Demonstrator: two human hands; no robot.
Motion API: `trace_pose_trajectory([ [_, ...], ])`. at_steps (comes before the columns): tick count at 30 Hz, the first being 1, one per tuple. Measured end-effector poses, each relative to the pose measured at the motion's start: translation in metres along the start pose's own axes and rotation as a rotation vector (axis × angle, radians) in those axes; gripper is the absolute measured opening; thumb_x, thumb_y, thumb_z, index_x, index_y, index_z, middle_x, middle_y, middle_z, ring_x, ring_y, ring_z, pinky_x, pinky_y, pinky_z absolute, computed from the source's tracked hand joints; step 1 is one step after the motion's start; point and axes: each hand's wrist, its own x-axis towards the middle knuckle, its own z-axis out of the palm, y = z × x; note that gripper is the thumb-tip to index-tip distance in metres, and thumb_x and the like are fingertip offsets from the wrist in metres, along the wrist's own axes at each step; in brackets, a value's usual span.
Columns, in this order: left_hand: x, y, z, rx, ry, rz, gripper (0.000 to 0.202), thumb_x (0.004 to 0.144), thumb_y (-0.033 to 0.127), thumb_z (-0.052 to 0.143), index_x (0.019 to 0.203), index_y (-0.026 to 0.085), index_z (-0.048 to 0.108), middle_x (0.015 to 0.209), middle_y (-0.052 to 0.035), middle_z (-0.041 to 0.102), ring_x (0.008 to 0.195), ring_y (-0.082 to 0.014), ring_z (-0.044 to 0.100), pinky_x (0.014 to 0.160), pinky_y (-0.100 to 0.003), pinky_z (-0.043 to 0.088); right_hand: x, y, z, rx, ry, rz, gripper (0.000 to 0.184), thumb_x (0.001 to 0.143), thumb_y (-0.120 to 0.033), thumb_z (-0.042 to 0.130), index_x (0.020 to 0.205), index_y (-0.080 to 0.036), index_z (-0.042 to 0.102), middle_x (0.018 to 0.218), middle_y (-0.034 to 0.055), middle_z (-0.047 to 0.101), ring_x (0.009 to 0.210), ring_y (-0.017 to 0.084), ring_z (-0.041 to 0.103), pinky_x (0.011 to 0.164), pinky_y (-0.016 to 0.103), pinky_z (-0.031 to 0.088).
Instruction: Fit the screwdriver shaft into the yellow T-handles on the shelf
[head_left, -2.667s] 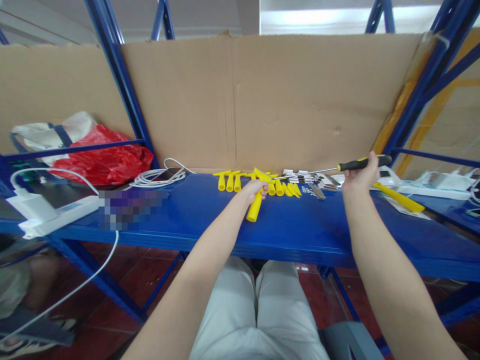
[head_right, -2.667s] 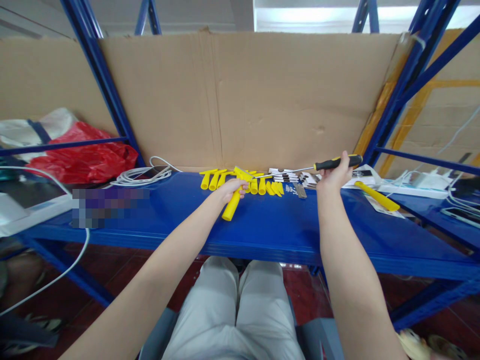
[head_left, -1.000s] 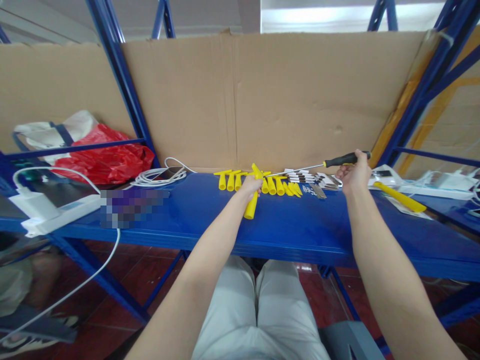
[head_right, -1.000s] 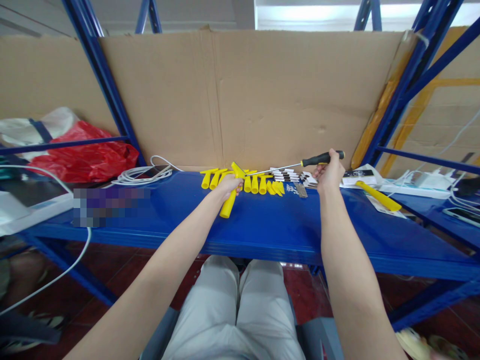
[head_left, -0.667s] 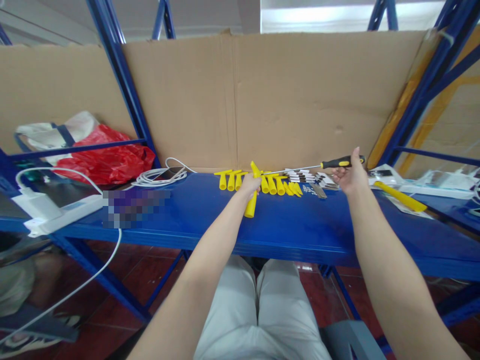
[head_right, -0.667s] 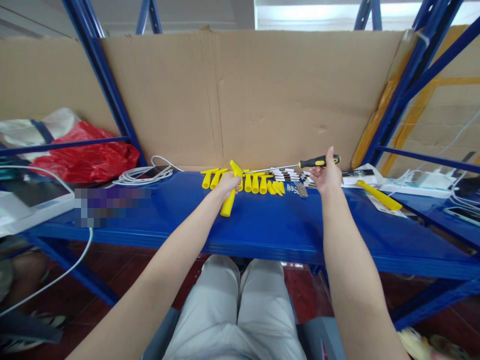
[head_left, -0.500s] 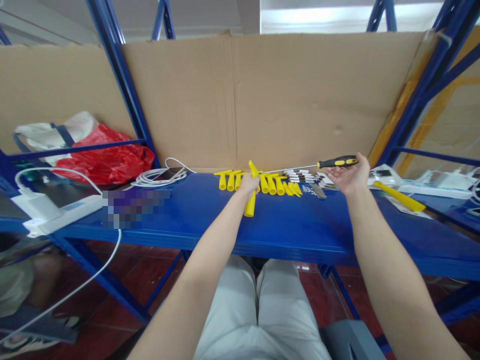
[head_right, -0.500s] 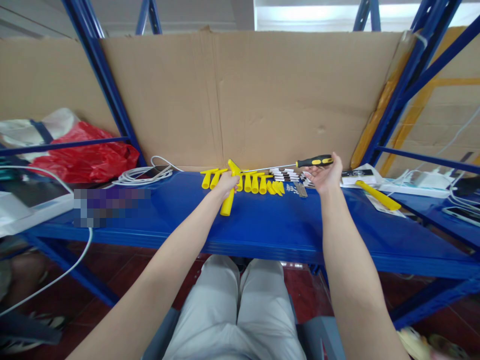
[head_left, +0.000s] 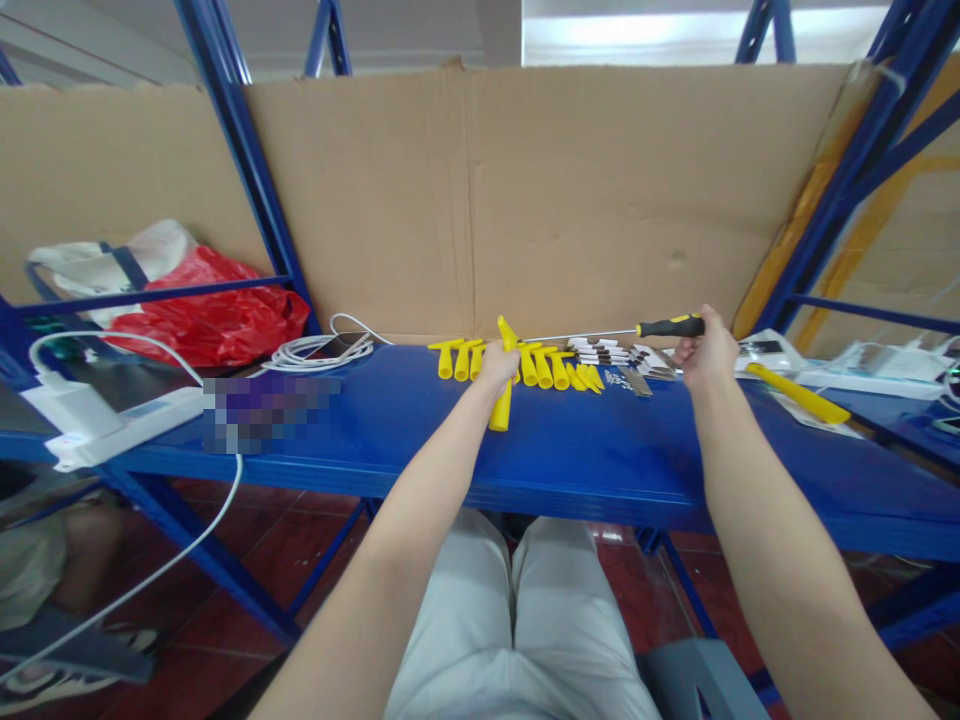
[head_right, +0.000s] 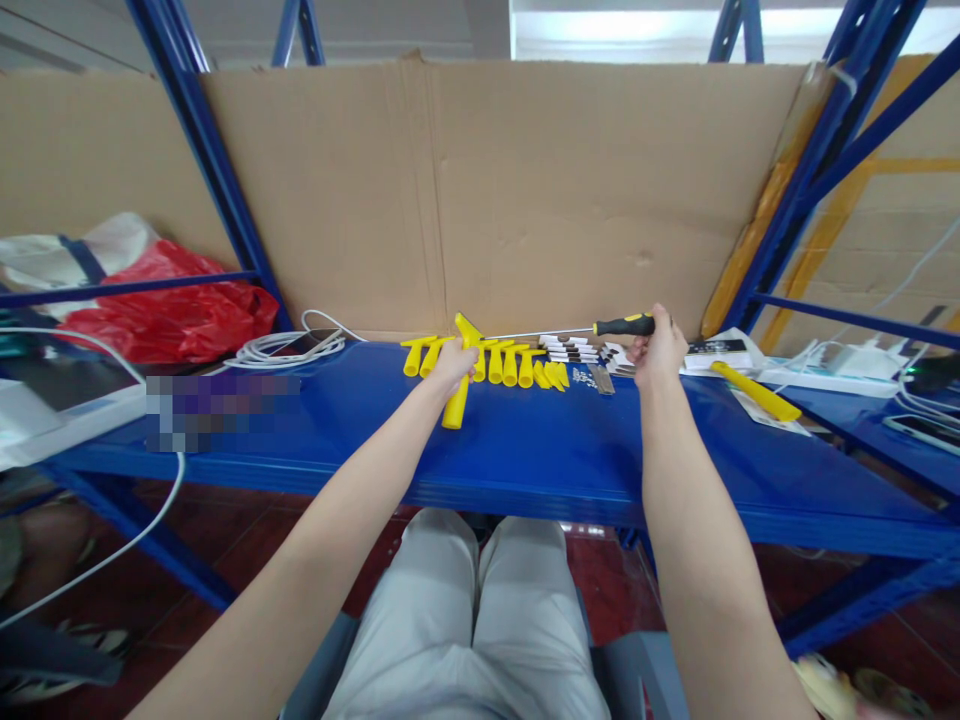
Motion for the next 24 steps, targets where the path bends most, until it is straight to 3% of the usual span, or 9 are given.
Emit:
trace_pose_trajectory([
  [7,0.004,-0.003,0.001,0.016,0.029,0.015,0.019,0.086,0.005,0.047,0.093,0.013,0.063,0.051,0.0072,0.043,0.043,-0.0084,0.044,0.051,-0.02,0.04,-0.02,-0.014,0.009,0.053,-0.021,0.195,0.042,0.095,-0.054,0.048,0.069,-0.021,0.048,0.046,-0.0072,0.037,0.036,0.006,0.037,0.032,0.012,0.03],
  [13,0.005,-0.004,0.002,0.013,0.035,0.008,0.017,0.087,0.006,0.049,0.095,0.013,0.062,0.052,0.0068,0.045,0.043,-0.0081,0.045,0.052,-0.02,0.04,-0.029,-0.018,0.012,0.107,-0.089,0.179,0.037,0.1,-0.035,0.031,0.07,-0.022,0.048,0.05,-0.0013,0.046,0.048,0.013,0.053,0.038,0.019,0.043],
  [19,0.007,-0.006,0.002,0.005,0.034,0.01,0.016,0.086,0.006,0.05,0.094,0.013,0.062,0.053,0.0063,0.045,0.043,-0.0082,0.044,0.052,-0.02,0.04,-0.021,-0.013,0.012,-0.001,-0.018,0.088,0.032,0.097,-0.035,0.042,0.068,-0.023,0.045,0.047,-0.0049,0.042,0.038,0.01,0.04,0.03,0.019,0.032],
  [24,0.007,-0.007,0.002,-0.027,0.022,0.022,0.014,0.086,0.009,0.052,0.093,0.014,0.063,0.052,0.0057,0.045,0.044,-0.0095,0.047,0.055,-0.022,0.041,-0.025,-0.014,0.015,-0.01,0.048,0.089,0.034,0.096,-0.028,0.036,0.063,-0.023,0.039,0.044,-0.0047,0.037,0.034,0.009,0.035,0.028,0.019,0.026],
])
